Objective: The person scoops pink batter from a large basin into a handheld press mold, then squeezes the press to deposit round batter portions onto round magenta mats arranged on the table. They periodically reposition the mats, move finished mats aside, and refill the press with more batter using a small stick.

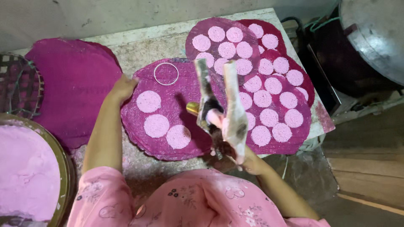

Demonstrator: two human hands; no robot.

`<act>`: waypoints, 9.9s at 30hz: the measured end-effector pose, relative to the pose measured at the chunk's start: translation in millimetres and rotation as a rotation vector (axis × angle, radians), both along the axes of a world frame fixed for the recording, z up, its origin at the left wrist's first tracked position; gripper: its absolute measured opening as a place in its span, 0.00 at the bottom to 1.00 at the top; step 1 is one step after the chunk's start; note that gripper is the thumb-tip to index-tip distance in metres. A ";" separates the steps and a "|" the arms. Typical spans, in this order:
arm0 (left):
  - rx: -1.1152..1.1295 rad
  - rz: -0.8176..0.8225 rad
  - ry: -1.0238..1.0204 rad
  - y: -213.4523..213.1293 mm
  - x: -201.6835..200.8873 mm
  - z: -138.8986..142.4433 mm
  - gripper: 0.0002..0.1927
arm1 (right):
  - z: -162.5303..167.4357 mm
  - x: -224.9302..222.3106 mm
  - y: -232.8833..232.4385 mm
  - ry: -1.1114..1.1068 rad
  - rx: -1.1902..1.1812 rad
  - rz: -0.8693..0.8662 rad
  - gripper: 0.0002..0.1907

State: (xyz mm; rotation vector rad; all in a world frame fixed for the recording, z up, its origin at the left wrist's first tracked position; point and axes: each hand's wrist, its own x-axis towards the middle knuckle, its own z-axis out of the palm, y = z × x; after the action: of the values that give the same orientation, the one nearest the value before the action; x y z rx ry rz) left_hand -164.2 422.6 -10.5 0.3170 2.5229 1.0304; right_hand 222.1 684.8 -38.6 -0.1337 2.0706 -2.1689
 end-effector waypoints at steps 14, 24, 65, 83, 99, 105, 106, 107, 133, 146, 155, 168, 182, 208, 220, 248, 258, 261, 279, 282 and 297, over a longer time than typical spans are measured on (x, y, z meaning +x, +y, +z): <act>0.753 0.446 -0.083 -66.4 181.7 -123.1 0.34 | -0.8 -35.8 -29.8 -0.106 -0.409 -0.095 0.68; 0.202 -0.111 0.563 -82.8 188.7 -68.5 0.60 | 26.7 -60.4 -42.3 -0.191 -0.291 -0.055 0.64; 2.350 -0.324 -0.684 -18.7 79.7 -34.1 0.16 | 122.2 -164.1 -5.4 -0.983 0.853 0.460 0.57; 2.523 -0.198 -0.617 -3.4 73.1 -91.9 0.12 | 126.9 -175.1 -62.7 -0.772 0.795 0.335 0.42; 2.420 -0.449 -0.551 -43.6 44.9 -74.8 0.13 | 87.8 -170.9 -81.0 -0.584 0.635 0.314 0.37; 2.433 -0.224 -0.564 -14.4 63.3 -77.4 0.11 | 107.6 -178.8 -66.1 -0.691 0.717 0.291 0.38; 2.433 -0.253 -0.542 -12.6 57.7 -75.0 0.11 | 109.3 -181.2 -64.9 -0.633 0.722 0.293 0.38; 2.433 -0.283 -0.523 -11.3 52.1 -72.2 0.11 | 109.5 -182.8 -64.8 -0.576 0.728 0.292 0.38; 0.336 -0.429 0.251 -75.8 152.5 -43.8 0.62 | 63.3 -130.4 -39.7 -0.081 -0.141 -0.025 0.41; 0.002 -0.367 0.039 -47.3 83.5 -27.7 0.66 | 72.0 -119.3 -35.1 -0.034 -0.070 -0.148 0.51; 1.419 -0.311 -0.432 -34.0 53.6 -31.2 0.42 | 42.4 -143.3 -10.4 -0.298 0.115 0.160 0.43; 2.302 -0.096 -0.503 -40.6 9.9 -48.0 0.27 | 100.8 -244.8 -73.5 -0.487 0.857 0.262 0.39; 2.302 0.328 -0.657 -6.4 10.3 -57.0 0.25 | 112.2 -250.4 -68.1 -0.296 1.223 0.216 0.37; 2.141 0.444 -0.551 -19.2 -6.1 -37.7 0.21 | 81.3 -251.3 -73.8 -0.152 1.025 0.131 0.38; 1.547 0.202 -0.163 -57.8 11.5 -42.5 0.18 | 6.0 -229.7 -64.4 0.112 0.554 0.011 0.41; -0.114 -0.099 0.586 3.6 86.6 -68.5 0.29 | -1.7 -127.4 -41.5 0.248 0.058 -0.483 0.49; 0.184 -0.061 0.373 6.8 70.2 -77.0 0.06 | -12.9 -109.7 -29.9 0.244 0.047 -0.582 0.46; 0.187 -0.051 0.419 -3.2 74.0 -78.3 0.05 | -17.6 -106.1 -24.7 0.242 0.030 -0.590 0.44; -0.162 -0.118 0.420 -20.0 99.3 -60.2 0.49 | -17.7 -103.8 -27.6 0.227 -0.006 -0.625 0.40; -0.222 -0.100 0.331 -19.5 100.0 -54.4 0.54 | -18.9 -105.5 -29.2 0.216 -0.024 -0.625 0.40; -0.291 -0.118 0.388 -14.9 104.5 -65.0 0.60 | -21.9 -103.1 -27.1 0.216 0.026 -0.613 0.41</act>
State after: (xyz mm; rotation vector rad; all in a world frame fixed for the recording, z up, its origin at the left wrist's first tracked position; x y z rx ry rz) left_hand -59.7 407.6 -75.4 0.6213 2.9058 0.5870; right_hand 119.0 657.8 -60.5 0.3294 2.5135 -2.5451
